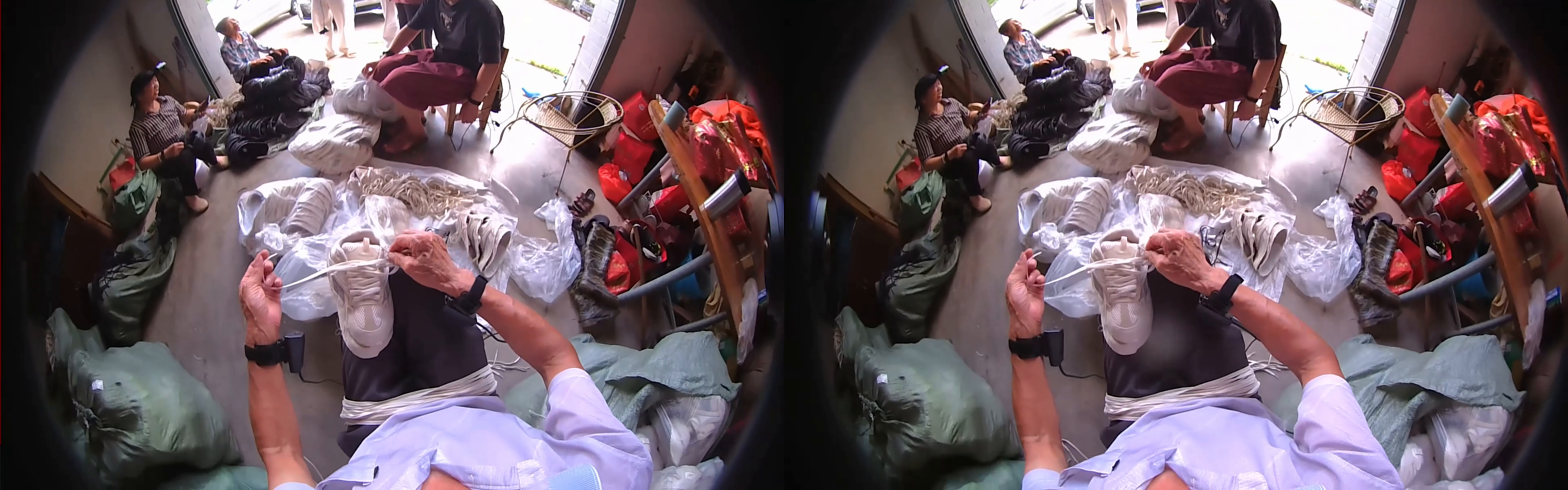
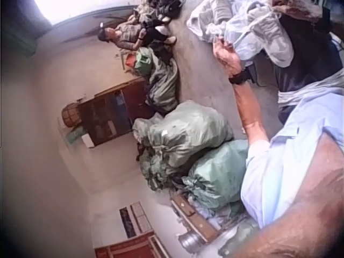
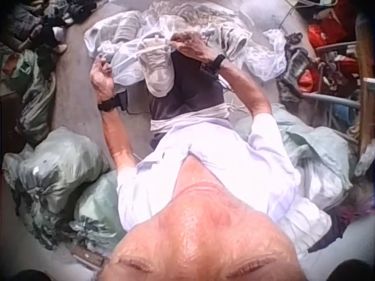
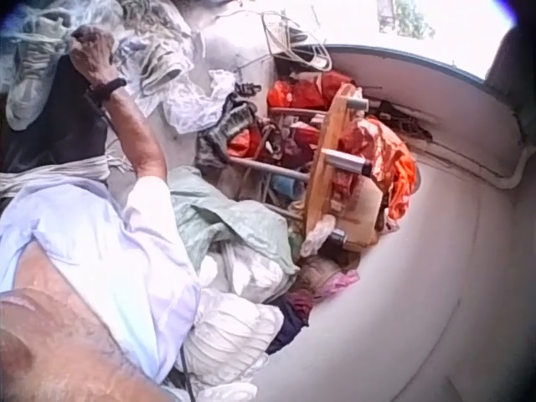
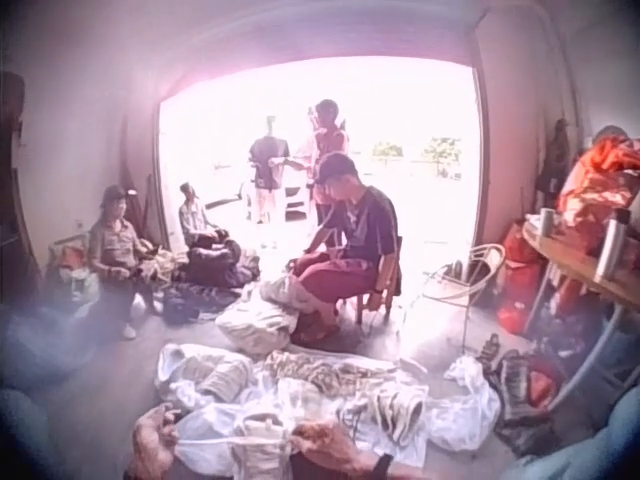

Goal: Insert and thread laces into a pair of athletic shoes.

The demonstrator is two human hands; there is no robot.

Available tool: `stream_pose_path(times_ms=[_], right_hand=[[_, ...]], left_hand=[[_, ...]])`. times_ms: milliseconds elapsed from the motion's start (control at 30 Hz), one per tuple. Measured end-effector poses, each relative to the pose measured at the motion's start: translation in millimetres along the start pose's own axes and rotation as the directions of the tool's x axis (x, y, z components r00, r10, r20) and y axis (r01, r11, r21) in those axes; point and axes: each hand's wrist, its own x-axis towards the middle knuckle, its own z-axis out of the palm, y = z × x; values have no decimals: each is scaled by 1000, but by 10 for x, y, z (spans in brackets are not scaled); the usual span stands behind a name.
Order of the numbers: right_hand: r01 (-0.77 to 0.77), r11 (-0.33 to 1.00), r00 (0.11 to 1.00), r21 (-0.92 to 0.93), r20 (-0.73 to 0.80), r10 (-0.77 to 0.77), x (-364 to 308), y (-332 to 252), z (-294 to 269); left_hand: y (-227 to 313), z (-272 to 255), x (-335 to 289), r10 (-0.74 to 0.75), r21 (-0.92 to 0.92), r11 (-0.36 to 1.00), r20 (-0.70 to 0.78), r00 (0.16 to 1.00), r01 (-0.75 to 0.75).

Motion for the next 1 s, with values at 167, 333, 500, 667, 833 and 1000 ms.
stream_pose_path(times_ms=[167, 333, 500, 667, 833, 1000], right_hand=[[78, 997, 996, -20, 37, -78, -22, -16, 0], [49, 999, 987, -12, 151, -46, 30, -34, -58], [-39, 999, 957, 30, 288, 29, 119, -8, -113], [11, 999, 931, 41, 363, -25, 171, 36, -140], [87, 993, 946, 77, 306, -107, 137, -4, -91], [-158, 976, 932, 152, 348, 97, 146, -10, -129]], left_hand=[[-44, 159, -27, 16, 258, 966, -52, 999, -2], [-168, 260, -23, 42, 363, 931, 7, 999, -42], [-296, 375, -42, 84, 505, 857, 50, 995, -98], [-354, 459, -81, 61, 566, 817, 111, 992, -114], [-382, 488, -129, 20, 581, 810, 116, 993, -84], [-386, 516, -150, 31, 615, 777, 172, 985, -132]])
